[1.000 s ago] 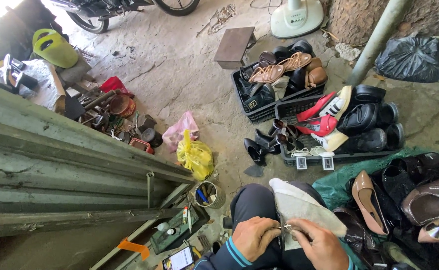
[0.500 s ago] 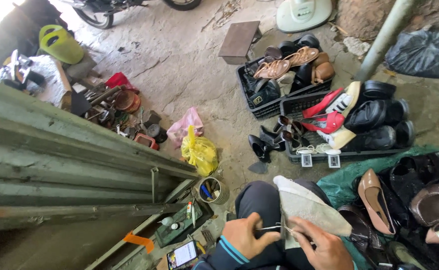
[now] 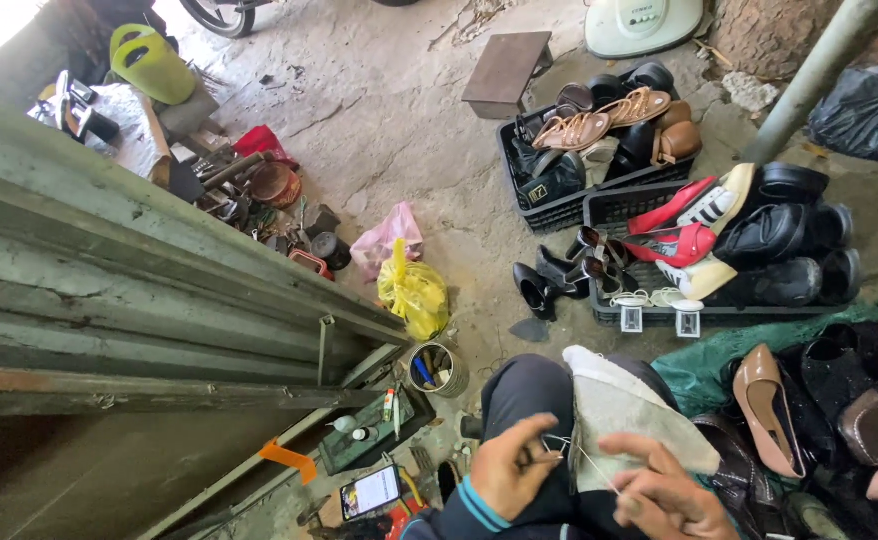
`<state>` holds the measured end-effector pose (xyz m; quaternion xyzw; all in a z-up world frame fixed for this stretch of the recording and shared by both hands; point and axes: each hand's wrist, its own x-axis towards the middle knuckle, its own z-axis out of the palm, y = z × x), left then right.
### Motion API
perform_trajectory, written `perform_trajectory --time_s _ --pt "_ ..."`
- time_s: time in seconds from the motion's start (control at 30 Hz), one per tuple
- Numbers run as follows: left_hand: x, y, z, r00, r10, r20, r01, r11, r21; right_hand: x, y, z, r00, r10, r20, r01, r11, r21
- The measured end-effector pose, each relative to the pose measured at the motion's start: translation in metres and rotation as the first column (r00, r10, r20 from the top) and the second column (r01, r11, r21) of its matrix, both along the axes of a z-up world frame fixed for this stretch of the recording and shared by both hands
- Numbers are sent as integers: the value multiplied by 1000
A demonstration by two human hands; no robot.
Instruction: The person is sewing a black shoe sole using a needle and white thread. They are sitting on the floor in a cluttered area with various shoes and tools nearby. The person repeatedly pulls the thread through the sole to stitch it.
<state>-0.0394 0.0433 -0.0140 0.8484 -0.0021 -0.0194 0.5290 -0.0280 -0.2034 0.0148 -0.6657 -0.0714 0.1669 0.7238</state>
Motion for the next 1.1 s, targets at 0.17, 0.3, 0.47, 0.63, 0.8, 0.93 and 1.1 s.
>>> perform_trajectory --time_s 0.17,0.3,0.47,0.63,0.8,0.93,1.1 --pt "5 -14 -3 991 -6 -136 -17 986 -166 -4 41 21 990 -135 32 137 908 -396" --pt "3 -8 1 956 -33 -291 -77 930 -358 -7 60 -12 997 16 78 64 428 -901" --pt "4 -8 14 933 -115 -342 -73 867 -493 -12 52 -36 971 37 235 208 353 -912" --pt "12 -29 11 954 -94 -286 -73 848 -524 -11 44 -52 940 53 338 315 252 -915" --pt "22 -50 8 931 5 -366 -222 803 -553 -11 43 -60 949 -17 314 311 204 -928" --pt "21 -56 -3 875 -71 -479 -334 628 -703 -8 37 -74 971 -39 235 238 183 -954" --pt "16 -45 16 916 -194 -352 13 891 -455 -3 20 -92 976 -42 212 216 184 -959"
